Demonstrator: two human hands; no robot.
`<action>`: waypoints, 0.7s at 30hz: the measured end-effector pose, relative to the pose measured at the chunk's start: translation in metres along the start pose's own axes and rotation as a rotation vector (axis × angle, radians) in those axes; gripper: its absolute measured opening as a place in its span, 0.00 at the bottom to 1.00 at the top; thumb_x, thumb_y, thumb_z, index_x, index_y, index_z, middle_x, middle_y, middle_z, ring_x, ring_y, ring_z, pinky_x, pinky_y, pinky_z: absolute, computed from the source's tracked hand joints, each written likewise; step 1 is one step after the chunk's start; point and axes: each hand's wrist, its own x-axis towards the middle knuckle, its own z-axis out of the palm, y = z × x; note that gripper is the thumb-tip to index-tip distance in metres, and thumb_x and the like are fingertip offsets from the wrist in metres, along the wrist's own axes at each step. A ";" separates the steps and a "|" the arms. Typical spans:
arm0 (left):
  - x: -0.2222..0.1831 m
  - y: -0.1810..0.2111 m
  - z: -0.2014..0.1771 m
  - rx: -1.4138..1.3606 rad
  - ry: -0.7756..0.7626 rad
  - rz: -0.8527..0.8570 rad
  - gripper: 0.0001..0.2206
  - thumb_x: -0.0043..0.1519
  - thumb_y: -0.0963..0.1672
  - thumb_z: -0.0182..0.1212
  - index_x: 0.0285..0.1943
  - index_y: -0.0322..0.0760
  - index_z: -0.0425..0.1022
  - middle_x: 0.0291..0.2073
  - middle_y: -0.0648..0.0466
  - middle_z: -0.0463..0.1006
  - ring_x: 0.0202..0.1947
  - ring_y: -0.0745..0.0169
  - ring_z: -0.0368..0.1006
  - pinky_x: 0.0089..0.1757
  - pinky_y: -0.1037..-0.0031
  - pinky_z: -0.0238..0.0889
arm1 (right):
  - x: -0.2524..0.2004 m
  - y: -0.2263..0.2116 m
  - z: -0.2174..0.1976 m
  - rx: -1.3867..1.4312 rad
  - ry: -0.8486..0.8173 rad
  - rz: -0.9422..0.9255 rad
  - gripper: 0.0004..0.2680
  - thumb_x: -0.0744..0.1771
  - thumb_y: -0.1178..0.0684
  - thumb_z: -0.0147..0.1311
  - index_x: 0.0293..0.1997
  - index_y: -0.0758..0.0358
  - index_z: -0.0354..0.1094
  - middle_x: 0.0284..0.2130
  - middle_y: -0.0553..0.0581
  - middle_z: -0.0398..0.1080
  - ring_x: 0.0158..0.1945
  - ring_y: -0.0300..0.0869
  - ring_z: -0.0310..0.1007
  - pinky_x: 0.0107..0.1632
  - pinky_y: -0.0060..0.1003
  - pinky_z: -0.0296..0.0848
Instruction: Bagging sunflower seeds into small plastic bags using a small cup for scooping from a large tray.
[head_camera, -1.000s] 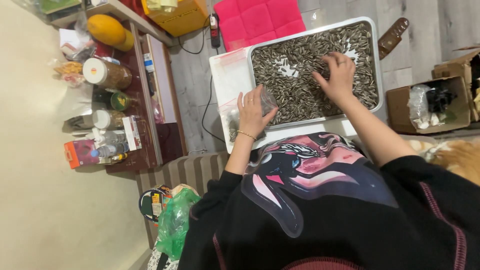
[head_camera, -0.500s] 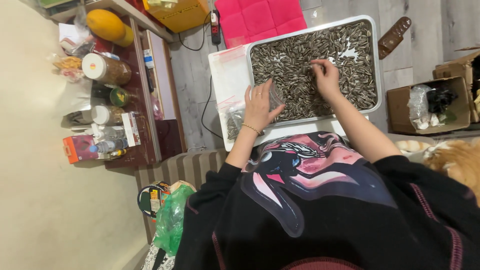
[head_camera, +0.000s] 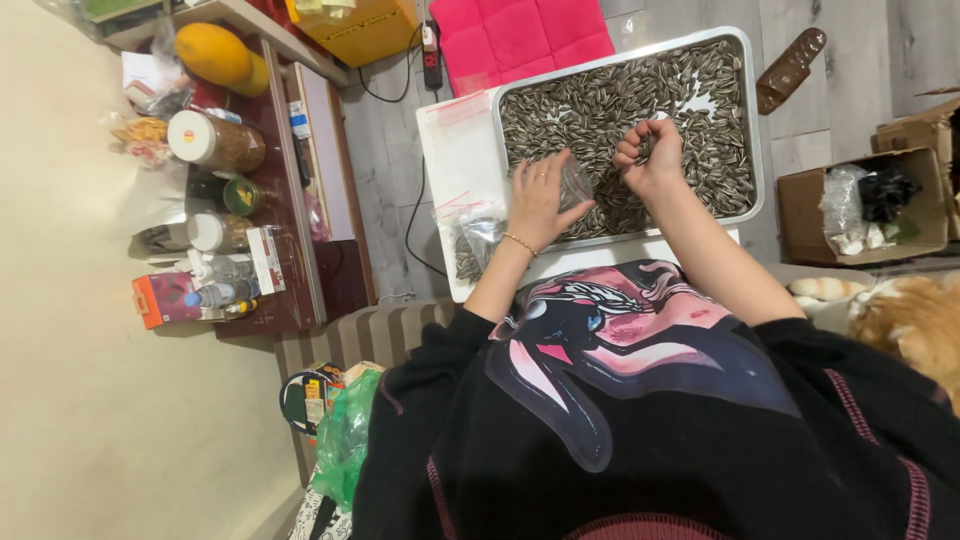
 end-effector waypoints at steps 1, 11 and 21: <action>0.002 0.000 -0.001 0.002 0.000 -0.001 0.43 0.53 0.59 0.69 0.73 0.37 0.57 0.58 0.49 0.69 0.60 0.54 0.65 0.66 0.48 0.46 | -0.013 -0.002 0.017 0.000 -0.001 0.002 0.08 0.64 0.45 0.47 0.27 0.51 0.55 0.21 0.45 0.45 0.21 0.34 0.49 0.24 0.26 0.49; 0.008 0.010 0.001 -0.126 -0.042 0.049 0.42 0.55 0.58 0.69 0.74 0.38 0.55 0.62 0.50 0.70 0.63 0.55 0.66 0.69 0.50 0.42 | -0.094 0.016 0.107 -0.346 -0.239 -0.445 0.15 0.71 0.49 0.42 0.22 0.59 0.58 0.16 0.56 0.57 0.18 0.43 0.58 0.24 0.32 0.58; 0.004 0.004 0.017 -0.166 0.057 0.095 0.42 0.57 0.58 0.65 0.72 0.30 0.54 0.61 0.42 0.67 0.62 0.50 0.64 0.69 0.48 0.40 | -0.074 0.022 0.086 -0.483 -0.416 -0.560 0.15 0.72 0.50 0.40 0.29 0.70 0.65 0.24 0.71 0.68 0.29 0.55 0.76 0.35 0.37 0.74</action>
